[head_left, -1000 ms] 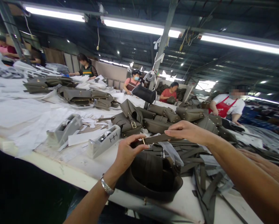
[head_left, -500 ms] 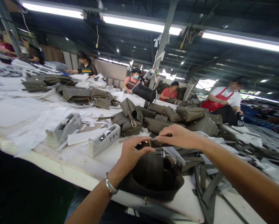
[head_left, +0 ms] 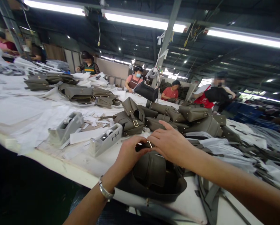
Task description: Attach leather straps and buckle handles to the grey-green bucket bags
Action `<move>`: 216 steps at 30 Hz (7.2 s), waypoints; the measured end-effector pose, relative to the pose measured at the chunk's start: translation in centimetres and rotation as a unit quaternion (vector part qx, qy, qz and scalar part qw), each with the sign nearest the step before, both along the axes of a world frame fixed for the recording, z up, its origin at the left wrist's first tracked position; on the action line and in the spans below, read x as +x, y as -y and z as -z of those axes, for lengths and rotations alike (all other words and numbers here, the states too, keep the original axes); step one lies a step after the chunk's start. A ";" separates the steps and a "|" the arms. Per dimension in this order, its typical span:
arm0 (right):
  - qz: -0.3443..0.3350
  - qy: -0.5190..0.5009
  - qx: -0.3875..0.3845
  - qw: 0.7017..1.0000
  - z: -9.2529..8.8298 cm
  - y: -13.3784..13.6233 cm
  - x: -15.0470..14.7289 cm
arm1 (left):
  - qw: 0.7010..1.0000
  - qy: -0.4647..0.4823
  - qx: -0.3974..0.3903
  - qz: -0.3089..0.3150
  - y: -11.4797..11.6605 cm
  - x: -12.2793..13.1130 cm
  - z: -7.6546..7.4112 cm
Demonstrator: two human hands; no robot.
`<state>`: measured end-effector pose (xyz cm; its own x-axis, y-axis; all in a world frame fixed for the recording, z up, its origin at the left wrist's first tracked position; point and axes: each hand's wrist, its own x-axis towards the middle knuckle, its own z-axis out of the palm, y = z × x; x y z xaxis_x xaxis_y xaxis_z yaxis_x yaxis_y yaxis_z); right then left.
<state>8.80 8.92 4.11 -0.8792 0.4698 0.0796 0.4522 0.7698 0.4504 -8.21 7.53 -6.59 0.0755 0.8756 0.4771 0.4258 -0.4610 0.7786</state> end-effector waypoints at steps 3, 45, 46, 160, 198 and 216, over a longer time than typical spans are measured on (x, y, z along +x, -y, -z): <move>0.009 -0.007 -0.004 1.000 0.0 0.1 0.1 | 1.000 0.009 -0.007 -0.003 0.5 -0.4 -0.4; -0.032 -0.145 -0.231 0.962 -0.8 0.5 -2.8 | 0.990 0.141 0.000 0.005 3.2 -4.8 -1.4; -0.022 -0.172 -0.273 0.946 -0.8 0.3 -2.8 | 0.992 0.129 0.001 -0.005 3.2 -4.9 -0.8; -0.049 -0.088 -0.132 0.986 2.2 -2.4 -2.0 | 0.964 -0.008 -0.186 -0.188 8.4 -11.3 10.3; 0.082 -0.711 -0.501 0.487 6.2 2.5 1.7 | 0.989 0.095 -0.043 0.102 0.9 2.6 -3.2; 0.159 -0.547 -0.534 0.624 10.1 3.0 -1.8 | 0.961 -0.078 0.262 -0.040 -0.5 -0.3 -2.1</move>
<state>6.98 5.95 -6.01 -0.4215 0.9058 0.0425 0.2453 0.1590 -0.9563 -8.53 8.02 -4.54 0.1246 0.5247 0.8421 0.5694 -0.7329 0.3725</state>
